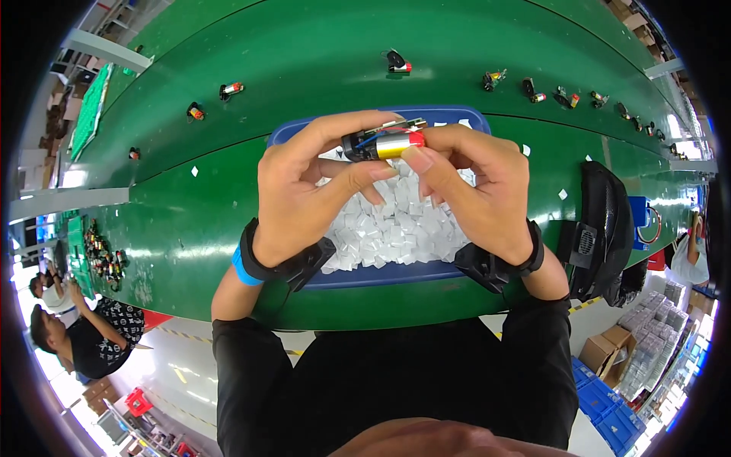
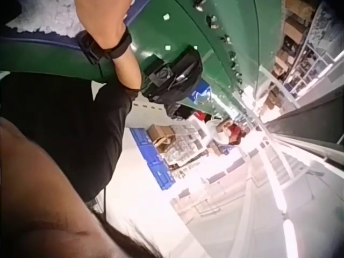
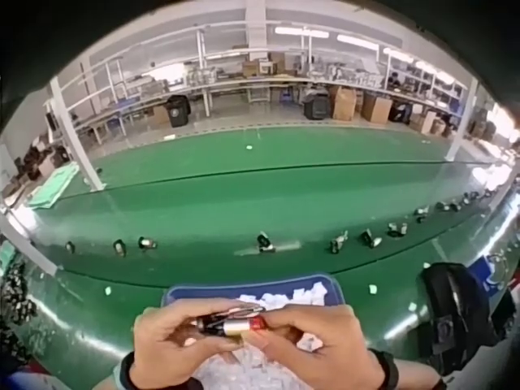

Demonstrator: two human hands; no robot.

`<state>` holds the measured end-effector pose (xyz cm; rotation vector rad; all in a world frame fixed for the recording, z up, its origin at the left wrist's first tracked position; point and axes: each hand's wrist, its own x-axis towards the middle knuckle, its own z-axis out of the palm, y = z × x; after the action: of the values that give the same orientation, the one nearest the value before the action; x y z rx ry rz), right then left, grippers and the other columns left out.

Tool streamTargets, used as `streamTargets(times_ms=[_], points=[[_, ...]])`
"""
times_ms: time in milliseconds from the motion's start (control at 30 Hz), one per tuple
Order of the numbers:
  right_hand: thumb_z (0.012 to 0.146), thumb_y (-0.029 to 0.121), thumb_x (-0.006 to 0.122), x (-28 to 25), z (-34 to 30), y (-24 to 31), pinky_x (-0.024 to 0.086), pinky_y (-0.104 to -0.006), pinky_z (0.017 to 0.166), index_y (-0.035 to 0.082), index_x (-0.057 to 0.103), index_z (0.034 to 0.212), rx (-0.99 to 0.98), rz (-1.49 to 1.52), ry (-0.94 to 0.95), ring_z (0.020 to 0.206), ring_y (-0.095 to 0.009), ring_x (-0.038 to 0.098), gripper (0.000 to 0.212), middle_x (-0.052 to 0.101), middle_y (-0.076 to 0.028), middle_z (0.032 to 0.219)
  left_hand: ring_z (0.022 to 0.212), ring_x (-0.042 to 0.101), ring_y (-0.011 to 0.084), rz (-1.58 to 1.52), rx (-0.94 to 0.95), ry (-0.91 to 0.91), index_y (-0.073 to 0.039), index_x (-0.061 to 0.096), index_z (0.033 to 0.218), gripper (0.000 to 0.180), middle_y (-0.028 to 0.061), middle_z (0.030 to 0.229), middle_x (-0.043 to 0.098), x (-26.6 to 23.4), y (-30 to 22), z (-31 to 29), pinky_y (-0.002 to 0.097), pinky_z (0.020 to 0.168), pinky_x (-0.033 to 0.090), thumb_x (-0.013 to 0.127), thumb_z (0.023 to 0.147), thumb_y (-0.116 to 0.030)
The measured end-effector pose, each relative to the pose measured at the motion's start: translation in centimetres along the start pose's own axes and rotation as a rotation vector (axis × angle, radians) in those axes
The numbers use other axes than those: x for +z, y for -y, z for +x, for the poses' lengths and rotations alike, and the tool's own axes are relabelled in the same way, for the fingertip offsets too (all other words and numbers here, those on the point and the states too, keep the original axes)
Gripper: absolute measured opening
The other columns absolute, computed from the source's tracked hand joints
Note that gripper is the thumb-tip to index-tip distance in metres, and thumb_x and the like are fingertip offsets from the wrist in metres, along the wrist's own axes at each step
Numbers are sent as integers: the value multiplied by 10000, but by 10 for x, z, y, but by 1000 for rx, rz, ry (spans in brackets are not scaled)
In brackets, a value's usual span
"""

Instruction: The person picks up a battery and a circuit board, fits them together, and wraps a piece of white tape around the assembly. The person then places the unit onto the conveyor belt and repeats the process.

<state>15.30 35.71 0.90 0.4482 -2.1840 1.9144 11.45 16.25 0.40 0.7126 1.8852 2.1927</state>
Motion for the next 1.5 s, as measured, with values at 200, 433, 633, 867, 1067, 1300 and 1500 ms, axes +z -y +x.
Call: streamTargets(times_ms=[200, 433, 633, 867, 1067, 1300, 1500], points=[[1004, 170, 641, -5, 0, 0, 398, -212, 484, -27, 692, 913, 76, 68, 74, 518, -57, 542, 223, 646, -29, 710, 721, 643, 166, 585, 373, -7, 16, 701, 1178, 449, 119, 1074, 739, 1, -1, -1, 244, 557, 540, 799, 742, 57], [1027, 188, 600, -5, -1, 1, 382, -212, 474, -10, 653, 847, 129, 107, 136, 499, -49, 518, 273, 650, -33, 724, 691, 627, 173, 654, 469, -29, 5, 714, 1135, 439, 104, 1050, 742, 2, -1, -5, 245, 509, 496, 794, 711, 85], [999, 164, 643, -4, -7, -1, 402, -219, 479, -9, 649, 858, 155, 116, 168, 504, -53, 520, 223, 655, -46, 734, 746, 646, 169, 526, 420, 17, 14, 693, 1134, 362, 122, 1074, 726, 4, 2, -8, 245, 517, 533, 752, 784, 88], [840, 44, 799, -13, 1, 1, 444, -213, 506, 2, 661, 859, -148, -136, 73, 577, -62, 567, 146, 676, -54, 800, 860, 652, 167, -198, -102, 117, 45, 590, 1240, 288, 163, 1157, 646, 2, -8, -1, 274, 535, 619, 632, 962, -15], [719, 10, 868, -14, 12, 5, 486, -198, 531, 16, 729, 998, -577, -447, -14, 639, -117, 629, 312, 710, -79, 900, 861, 654, 170, -342, -247, 227, 61, 559, 1258, 291, 156, 1096, 632, -5, -8, -1, 293, 501, 623, 593, 1005, -78], [699, 58, 873, -11, 9, -9, 503, -231, 526, 37, 750, 1050, -693, -484, -36, 679, -154, 667, 372, 722, -74, 895, 628, 603, 156, -261, -306, 256, 62, 555, 1200, 303, 114, 893, 605, -7, -12, -7, 245, 442, 523, 594, 1010, -170], [718, 91, 865, -14, 11, -11, 507, -236, 533, 38, 755, 1027, -690, -589, -64, 654, -140, 664, 332, 713, -58, 840, 573, 567, 125, -223, -322, 216, 48, 590, 1192, 279, 81, 817, 630, -5, -13, 2, 271, 487, 539, 628, 1000, -151]])
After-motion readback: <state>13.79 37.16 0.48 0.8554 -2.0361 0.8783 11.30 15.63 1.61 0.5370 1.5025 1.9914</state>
